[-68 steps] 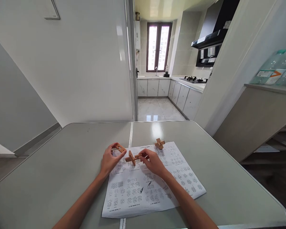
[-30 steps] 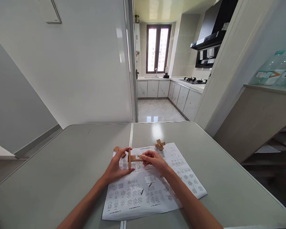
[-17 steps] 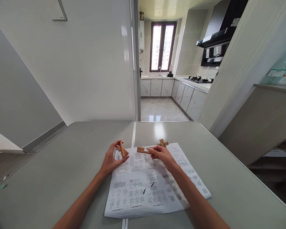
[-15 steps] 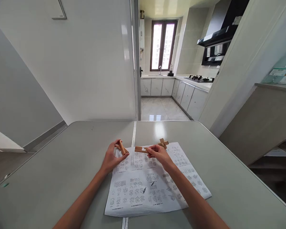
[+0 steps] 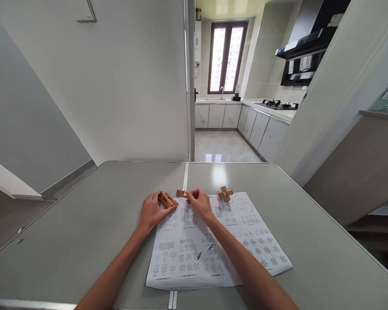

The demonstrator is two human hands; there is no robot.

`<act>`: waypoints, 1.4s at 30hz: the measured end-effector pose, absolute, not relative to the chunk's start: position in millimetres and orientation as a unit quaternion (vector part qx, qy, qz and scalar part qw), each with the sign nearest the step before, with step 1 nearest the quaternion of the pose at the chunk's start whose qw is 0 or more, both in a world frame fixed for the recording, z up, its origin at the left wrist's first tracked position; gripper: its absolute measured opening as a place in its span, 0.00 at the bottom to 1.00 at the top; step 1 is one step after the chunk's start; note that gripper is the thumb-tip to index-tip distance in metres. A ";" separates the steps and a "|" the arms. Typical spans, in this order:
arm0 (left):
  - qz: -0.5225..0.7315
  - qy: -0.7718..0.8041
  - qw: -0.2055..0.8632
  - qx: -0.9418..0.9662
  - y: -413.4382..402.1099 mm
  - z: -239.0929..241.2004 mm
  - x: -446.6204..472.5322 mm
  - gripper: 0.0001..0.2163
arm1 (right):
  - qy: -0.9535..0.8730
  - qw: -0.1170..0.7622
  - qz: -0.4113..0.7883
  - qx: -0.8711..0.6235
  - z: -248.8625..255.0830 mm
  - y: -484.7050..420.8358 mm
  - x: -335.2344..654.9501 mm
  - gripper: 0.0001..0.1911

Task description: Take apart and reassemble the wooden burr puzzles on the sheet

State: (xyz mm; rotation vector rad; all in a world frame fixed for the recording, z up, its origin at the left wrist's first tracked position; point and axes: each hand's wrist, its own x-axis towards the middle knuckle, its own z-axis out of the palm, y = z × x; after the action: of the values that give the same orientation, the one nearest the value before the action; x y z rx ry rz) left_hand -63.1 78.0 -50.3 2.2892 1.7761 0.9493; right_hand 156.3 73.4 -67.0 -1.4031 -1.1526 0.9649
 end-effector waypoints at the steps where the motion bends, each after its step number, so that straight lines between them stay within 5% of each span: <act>1: 0.309 0.585 0.050 0.748 78.3 -51.1 -63.3 0.37 | -0.490 0.509 0.391 -0.590 -67.1 75.1 152.7 0.12; 28: 0.301 0.582 0.042 0.754 79.4 -62.1 -61.5 0.34 | -0.693 0.312 0.166 -0.628 -62.5 70.6 117.9 0.16; 42: 0.303 0.525 0.098 0.789 81.9 -65.6 -64.1 0.35 | -0.735 0.315 0.178 -0.573 -61.8 63.7 125.8 0.15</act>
State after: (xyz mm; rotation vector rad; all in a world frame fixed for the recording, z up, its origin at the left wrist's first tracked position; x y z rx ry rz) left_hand -64.1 81.9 -65.6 2.3363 1.5525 0.8975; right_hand 125.8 63.7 -61.8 -1.5086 -1.9372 0.4698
